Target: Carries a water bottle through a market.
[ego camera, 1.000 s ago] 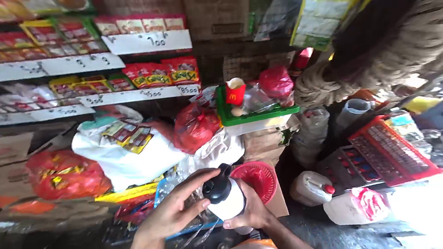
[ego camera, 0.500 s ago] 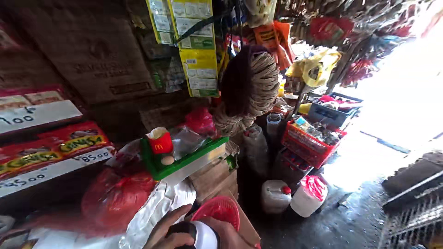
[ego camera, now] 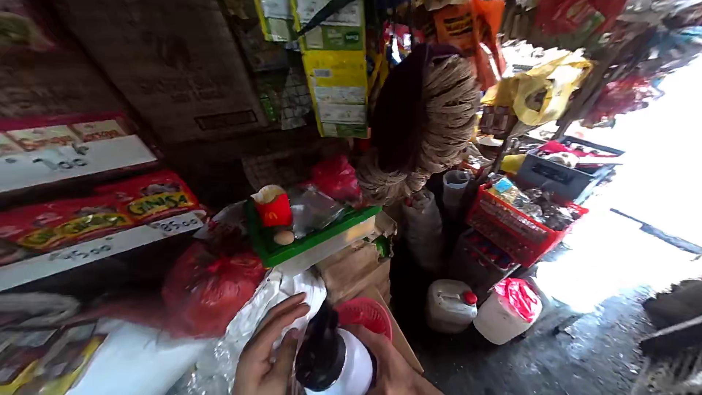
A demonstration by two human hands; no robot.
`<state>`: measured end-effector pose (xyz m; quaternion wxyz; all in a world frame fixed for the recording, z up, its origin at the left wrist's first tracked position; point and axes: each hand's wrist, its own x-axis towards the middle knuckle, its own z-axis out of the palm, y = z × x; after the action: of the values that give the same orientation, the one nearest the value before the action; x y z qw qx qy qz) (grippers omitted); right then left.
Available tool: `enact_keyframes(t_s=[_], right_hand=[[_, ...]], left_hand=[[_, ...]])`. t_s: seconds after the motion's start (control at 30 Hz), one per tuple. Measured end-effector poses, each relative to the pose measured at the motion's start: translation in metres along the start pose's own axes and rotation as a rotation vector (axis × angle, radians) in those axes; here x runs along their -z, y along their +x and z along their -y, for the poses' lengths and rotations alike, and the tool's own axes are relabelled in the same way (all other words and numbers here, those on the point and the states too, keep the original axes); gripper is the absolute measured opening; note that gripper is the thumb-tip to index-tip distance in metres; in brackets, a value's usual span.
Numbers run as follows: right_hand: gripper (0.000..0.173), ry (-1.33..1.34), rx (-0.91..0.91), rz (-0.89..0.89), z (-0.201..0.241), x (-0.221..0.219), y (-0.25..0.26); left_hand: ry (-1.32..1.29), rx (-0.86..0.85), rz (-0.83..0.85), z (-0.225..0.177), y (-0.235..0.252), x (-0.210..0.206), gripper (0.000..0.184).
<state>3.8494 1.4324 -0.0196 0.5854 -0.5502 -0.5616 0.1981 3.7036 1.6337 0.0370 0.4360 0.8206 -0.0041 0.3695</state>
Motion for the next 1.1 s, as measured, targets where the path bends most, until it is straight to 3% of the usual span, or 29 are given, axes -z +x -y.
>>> enact_keyframes(t_s=[0.07,0.13,0.27,0.37,0.47,0.6,0.7,0.8,0.93,1.0,1.1], right_hand=[[0.108,-0.051,-0.007,0.075,0.001,-0.003,0.002],[0.106,-0.074,-0.028,0.117,0.002,-0.007,0.004],[0.101,-0.042,-0.081,0.115,-0.006,-0.010,0.010],[0.100,0.040,-0.100,0.119,-0.009,-0.008,0.017],[0.092,0.243,-0.027,0.217,-0.014,-0.002,0.026],[0.077,0.592,0.098,0.467,-0.007,0.000,0.045],[0.059,0.734,0.175,0.585,0.013,-0.003,0.062],[0.063,0.748,0.146,0.708,0.024,-0.009,0.078],[0.094,0.456,0.216,0.623,0.024,-0.013,0.113],[0.097,0.241,0.301,0.544,0.048,0.000,0.148],[0.099,0.040,0.349,0.291,0.089,0.021,0.215]], left_hand=[[-0.197,0.083,0.129,-0.007,0.003,0.011,0.047],[-0.184,0.136,0.251,-0.024,0.004,0.020,0.057],[0.385,0.117,0.221,-0.053,0.004,0.005,0.055],[0.531,0.097,0.135,-0.057,-0.002,-0.016,0.069],[0.419,-0.128,0.038,-0.050,-0.002,-0.024,0.055],[0.164,-0.451,0.072,-0.057,0.008,-0.017,0.049],[0.146,-0.515,0.089,-0.070,0.009,-0.012,0.044],[0.177,-0.510,0.094,-0.082,0.003,-0.002,0.046],[0.320,-0.386,-0.124,-0.096,-0.010,0.030,0.051],[0.404,-0.278,-0.272,-0.104,-0.032,0.048,0.060],[0.443,-0.102,-0.497,-0.113,-0.093,0.067,0.054]])
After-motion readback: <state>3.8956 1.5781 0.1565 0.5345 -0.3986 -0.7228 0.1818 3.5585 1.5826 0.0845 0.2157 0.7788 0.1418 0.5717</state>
